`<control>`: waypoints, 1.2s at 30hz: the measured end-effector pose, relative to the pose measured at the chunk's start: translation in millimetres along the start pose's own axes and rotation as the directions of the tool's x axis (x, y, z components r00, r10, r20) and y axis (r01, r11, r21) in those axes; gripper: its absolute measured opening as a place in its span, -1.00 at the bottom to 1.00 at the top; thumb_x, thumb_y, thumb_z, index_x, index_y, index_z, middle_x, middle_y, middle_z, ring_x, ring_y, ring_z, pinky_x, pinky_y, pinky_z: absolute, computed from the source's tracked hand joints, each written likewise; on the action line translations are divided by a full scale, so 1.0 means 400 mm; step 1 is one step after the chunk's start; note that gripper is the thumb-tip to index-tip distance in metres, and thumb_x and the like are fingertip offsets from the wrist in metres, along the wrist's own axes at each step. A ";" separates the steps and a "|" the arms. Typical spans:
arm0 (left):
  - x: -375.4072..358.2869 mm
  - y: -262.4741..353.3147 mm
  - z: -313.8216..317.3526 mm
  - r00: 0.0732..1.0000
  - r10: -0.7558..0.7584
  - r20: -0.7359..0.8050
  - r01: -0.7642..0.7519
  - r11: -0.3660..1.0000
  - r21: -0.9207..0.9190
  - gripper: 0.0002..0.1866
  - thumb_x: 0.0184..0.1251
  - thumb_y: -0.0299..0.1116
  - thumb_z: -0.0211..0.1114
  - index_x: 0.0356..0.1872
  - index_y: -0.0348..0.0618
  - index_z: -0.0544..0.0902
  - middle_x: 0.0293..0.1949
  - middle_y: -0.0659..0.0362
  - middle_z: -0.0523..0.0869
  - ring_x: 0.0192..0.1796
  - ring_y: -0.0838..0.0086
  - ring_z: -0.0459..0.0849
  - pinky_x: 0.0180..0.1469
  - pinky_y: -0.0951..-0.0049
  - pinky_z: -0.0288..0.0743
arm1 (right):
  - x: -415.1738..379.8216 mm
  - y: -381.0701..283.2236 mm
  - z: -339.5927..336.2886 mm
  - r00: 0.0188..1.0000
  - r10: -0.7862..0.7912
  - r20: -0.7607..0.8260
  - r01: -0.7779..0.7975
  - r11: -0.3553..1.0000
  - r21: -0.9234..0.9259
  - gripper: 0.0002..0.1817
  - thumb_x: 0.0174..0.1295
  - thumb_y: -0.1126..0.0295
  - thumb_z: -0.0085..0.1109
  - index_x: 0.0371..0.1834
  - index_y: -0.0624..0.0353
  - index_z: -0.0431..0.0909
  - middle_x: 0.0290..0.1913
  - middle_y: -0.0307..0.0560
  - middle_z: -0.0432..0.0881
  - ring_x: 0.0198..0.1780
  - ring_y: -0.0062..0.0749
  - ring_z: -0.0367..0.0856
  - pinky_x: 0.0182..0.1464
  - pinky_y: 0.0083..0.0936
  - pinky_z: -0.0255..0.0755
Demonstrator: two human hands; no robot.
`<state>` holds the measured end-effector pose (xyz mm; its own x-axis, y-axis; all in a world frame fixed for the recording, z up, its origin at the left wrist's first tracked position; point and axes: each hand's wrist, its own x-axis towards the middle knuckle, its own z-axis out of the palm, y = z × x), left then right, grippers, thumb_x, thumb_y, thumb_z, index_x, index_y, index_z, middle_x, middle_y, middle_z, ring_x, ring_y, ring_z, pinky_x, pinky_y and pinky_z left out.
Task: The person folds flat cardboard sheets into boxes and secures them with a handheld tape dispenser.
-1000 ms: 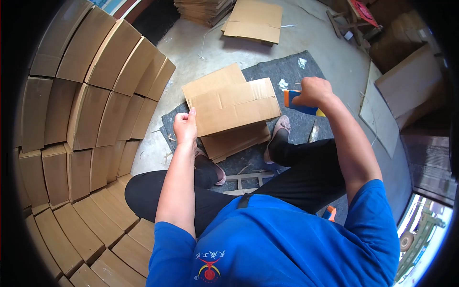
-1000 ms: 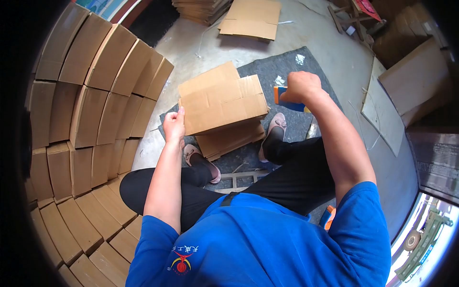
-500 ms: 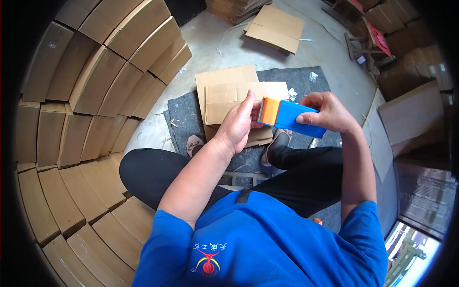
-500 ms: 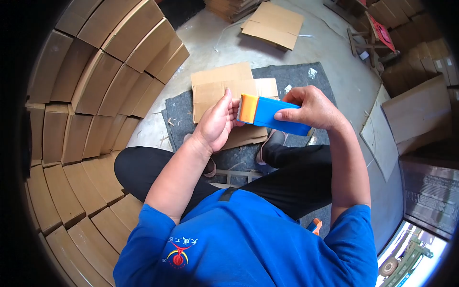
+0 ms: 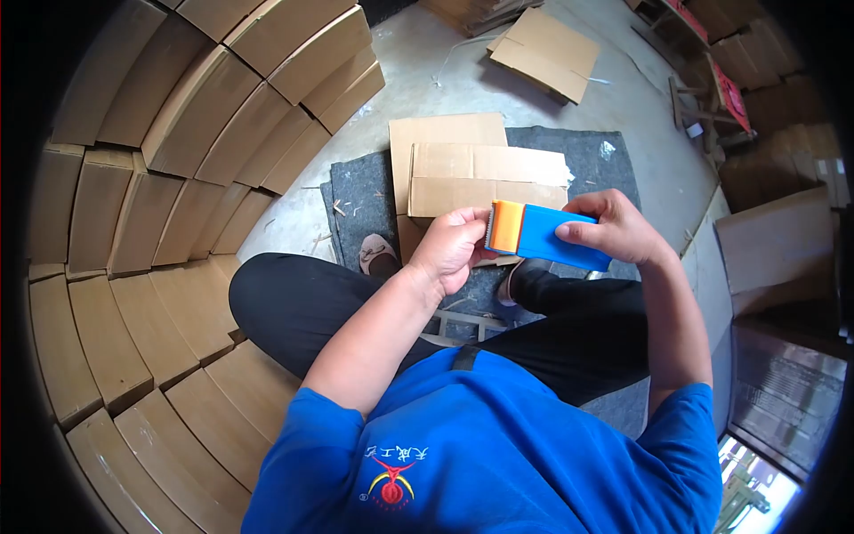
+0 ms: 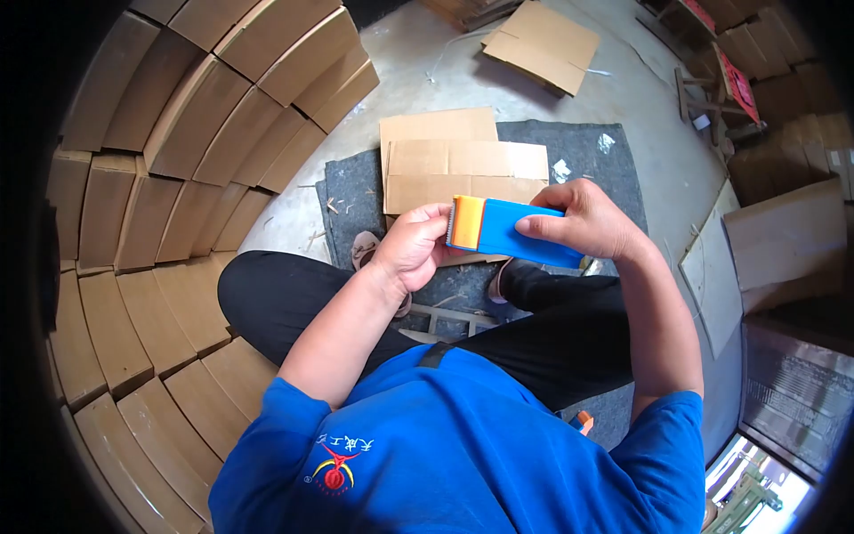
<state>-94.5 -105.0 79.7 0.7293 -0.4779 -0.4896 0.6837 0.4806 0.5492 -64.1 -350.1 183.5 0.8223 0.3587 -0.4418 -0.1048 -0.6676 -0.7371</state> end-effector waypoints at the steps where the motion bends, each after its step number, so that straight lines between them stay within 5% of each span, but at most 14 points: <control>1: -0.008 0.006 0.003 0.995 0.053 -0.079 -0.053 0.999 0.006 -0.79 0.54 -0.30 0.15 -0.05 -0.21 0.63 -0.18 0.17 0.72 -0.17 0.50 0.69 -0.11 0.43 0.60 | 0.006 -0.019 0.002 1.000 0.013 0.009 -0.013 0.999 -0.052 -0.42 0.11 -0.05 0.40 -0.16 0.36 0.72 -0.37 -0.03 0.72 -0.31 -0.40 0.70 -0.18 -0.44 0.59; 4: -0.018 0.056 -0.067 0.972 0.130 -0.193 -0.113 0.989 0.096 -0.80 0.51 -0.27 0.22 -0.11 -0.20 0.62 -0.38 0.30 0.60 -0.39 0.63 0.52 -0.28 0.54 0.53 | 0.017 -0.051 -0.019 0.998 0.055 -0.003 -0.055 0.989 -0.136 -0.40 0.09 -0.08 0.40 -0.18 0.36 0.73 -0.36 0.01 0.72 -0.31 -0.34 0.71 -0.16 -0.40 0.61; 11: 0.008 0.208 -0.216 0.840 0.269 -0.470 -0.168 0.954 0.247 -0.85 0.37 -0.33 0.35 -0.22 -0.20 0.65 -0.46 0.32 0.59 -0.47 0.67 0.48 -0.41 0.62 0.39 | 0.152 -0.132 -0.032 0.980 0.167 -0.110 -0.198 0.878 -0.436 -0.39 0.05 -0.14 0.34 -0.22 0.30 0.78 -0.30 0.11 0.77 -0.27 -0.24 0.77 -0.10 -0.37 0.65; 15: 0.056 0.210 -0.274 0.809 0.295 -0.509 -0.092 0.918 0.386 -0.82 0.35 -0.29 0.38 -0.25 -0.20 0.67 -0.47 0.33 0.61 -0.50 0.70 0.47 -0.46 0.66 0.36 | 0.248 -0.163 0.006 0.974 0.197 -0.111 -0.225 0.790 -0.570 -0.37 -0.01 -0.18 0.32 -0.33 0.29 0.78 -0.34 0.14 0.75 -0.29 -0.16 0.76 -0.11 -0.34 0.63; 17: 0.065 0.204 -0.287 0.798 0.304 -0.521 -0.100 0.918 0.383 -0.82 0.35 -0.29 0.38 -0.25 -0.21 0.67 -0.46 0.33 0.61 -0.50 0.70 0.47 -0.46 0.66 0.35 | 0.269 -0.177 0.019 0.969 0.228 -0.099 -0.239 0.745 -0.623 -0.37 0.05 -0.19 0.34 -0.23 0.26 0.78 -0.31 0.07 0.77 -0.28 -0.28 0.77 -0.12 -0.40 0.65; 21: 0.077 0.194 -0.313 0.792 0.272 -0.546 -0.071 0.931 0.359 -0.82 0.36 -0.28 0.39 -0.27 -0.14 0.62 -0.47 0.34 0.57 -0.48 0.68 0.47 -0.45 0.63 0.36 | 0.294 -0.189 0.040 0.965 0.242 -0.104 -0.252 0.729 -0.636 -0.36 -0.02 -0.17 0.30 -0.29 0.30 0.76 -0.27 0.16 0.76 -0.22 -0.16 0.76 -0.07 -0.35 0.63; 27: 0.099 0.172 -0.343 0.805 0.251 -0.537 -0.069 0.939 0.336 -0.82 0.36 -0.28 0.39 -0.25 -0.17 0.65 -0.46 0.35 0.59 -0.49 0.70 0.46 -0.46 0.65 0.34 | 0.316 -0.202 0.052 0.948 0.295 -0.119 -0.297 0.687 -0.663 -0.34 -0.04 -0.16 0.32 -0.12 0.25 0.75 -0.15 0.12 0.76 -0.14 -0.16 0.76 -0.03 -0.38 0.63; 32: 0.099 0.165 -0.350 0.828 0.208 -0.521 -0.050 0.952 0.301 -0.83 0.34 -0.28 0.40 -0.28 -0.16 0.67 -0.48 0.35 0.61 -0.50 0.71 0.46 -0.48 0.67 0.32 | 0.316 -0.238 0.086 0.955 0.290 -0.064 -0.212 0.514 -0.831 -0.48 0.09 -0.04 0.21 -0.12 0.18 0.74 -0.07 0.00 0.75 0.01 -0.22 0.70 0.11 -0.30 0.53; 35: 0.093 0.177 -0.352 0.836 0.226 -0.500 -0.065 0.945 0.319 -0.84 0.34 -0.29 0.39 -0.30 -0.16 0.67 -0.48 0.35 0.61 -0.50 0.71 0.45 -0.47 0.67 0.32 | 0.308 -0.188 0.169 0.988 -0.152 0.018 0.052 0.217 -0.975 -0.66 0.23 0.24 0.04 -0.04 0.11 0.69 0.05 -0.08 0.59 0.24 -0.25 0.40 0.31 -0.17 0.14; 36: 0.087 0.184 -0.349 0.843 0.215 -0.493 -0.045 0.941 0.334 -0.81 0.38 -0.24 0.38 -0.30 -0.13 0.64 -0.47 0.37 0.58 -0.48 0.70 0.45 -0.45 0.65 0.34 | 0.295 -0.178 0.203 0.933 -0.356 0.054 0.088 0.078 -0.993 -0.66 0.25 0.28 0.03 -0.02 0.17 0.67 0.04 -0.07 0.59 0.23 -0.25 0.40 0.31 -0.22 0.15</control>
<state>-15.0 16.4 8.3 0.7754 0.0627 -0.6283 0.6018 0.2280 0.7654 -5.0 -207.2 142.1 0.7741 0.6075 -0.1779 0.6193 -0.6685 0.4119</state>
